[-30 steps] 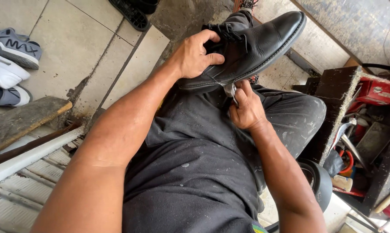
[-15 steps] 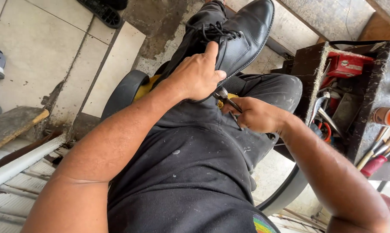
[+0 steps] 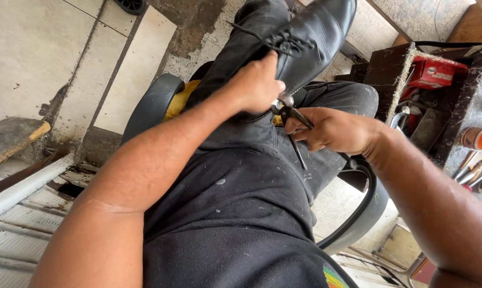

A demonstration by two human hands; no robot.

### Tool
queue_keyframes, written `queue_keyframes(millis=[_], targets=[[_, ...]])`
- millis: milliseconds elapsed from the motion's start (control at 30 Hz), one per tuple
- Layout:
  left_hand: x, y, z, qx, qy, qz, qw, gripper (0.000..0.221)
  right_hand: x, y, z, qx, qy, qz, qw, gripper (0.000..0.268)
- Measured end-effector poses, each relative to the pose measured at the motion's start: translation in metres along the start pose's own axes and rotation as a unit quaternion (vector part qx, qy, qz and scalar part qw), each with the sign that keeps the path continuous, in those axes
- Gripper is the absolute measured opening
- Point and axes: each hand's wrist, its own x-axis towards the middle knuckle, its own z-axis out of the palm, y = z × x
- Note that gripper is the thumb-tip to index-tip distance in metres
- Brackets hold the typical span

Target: Repairing a black leather shoe by prying off the sole using pliers and a screwdriver

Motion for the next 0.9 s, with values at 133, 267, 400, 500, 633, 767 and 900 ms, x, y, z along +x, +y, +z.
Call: queue_keyframes(millis=[133,267,400,500,633,767,900], targets=[[-0.011,-0.005,-0.021,-0.093,-0.005,-0.029,0.995,0.029,-0.017,0.004,-0.003,0.063,0.043,0.048,0.996,0.054],[-0.007,-0.018,-0.023,-0.112,0.004,-0.025,0.993,0.032,-0.006,0.038,0.001,0.112,0.077,0.065,0.989,0.038],[-0.009,-0.014,-0.020,-0.107,-0.001,-0.022,0.994,0.030,-0.006,0.024,0.011,-0.062,0.107,0.058,0.991,0.030],[-0.005,-0.012,-0.014,-0.088,0.005,-0.016,0.996,0.042,-0.011,0.007,0.012,-0.122,0.105,0.094,0.982,0.021],[-0.008,-0.008,-0.009,-0.054,0.020,-0.013,0.998,0.036,0.002,0.019,0.006,-0.191,0.107,0.101,0.971,0.037],[-0.011,-0.005,-0.009,-0.045,0.009,-0.009,0.999,0.035,-0.007,-0.019,0.009,-0.206,0.082,0.155,0.963,0.045],[-0.007,-0.010,-0.010,-0.054,0.002,-0.001,0.999,0.040,-0.003,-0.022,0.011,-0.160,0.066,0.156,0.972,0.024]])
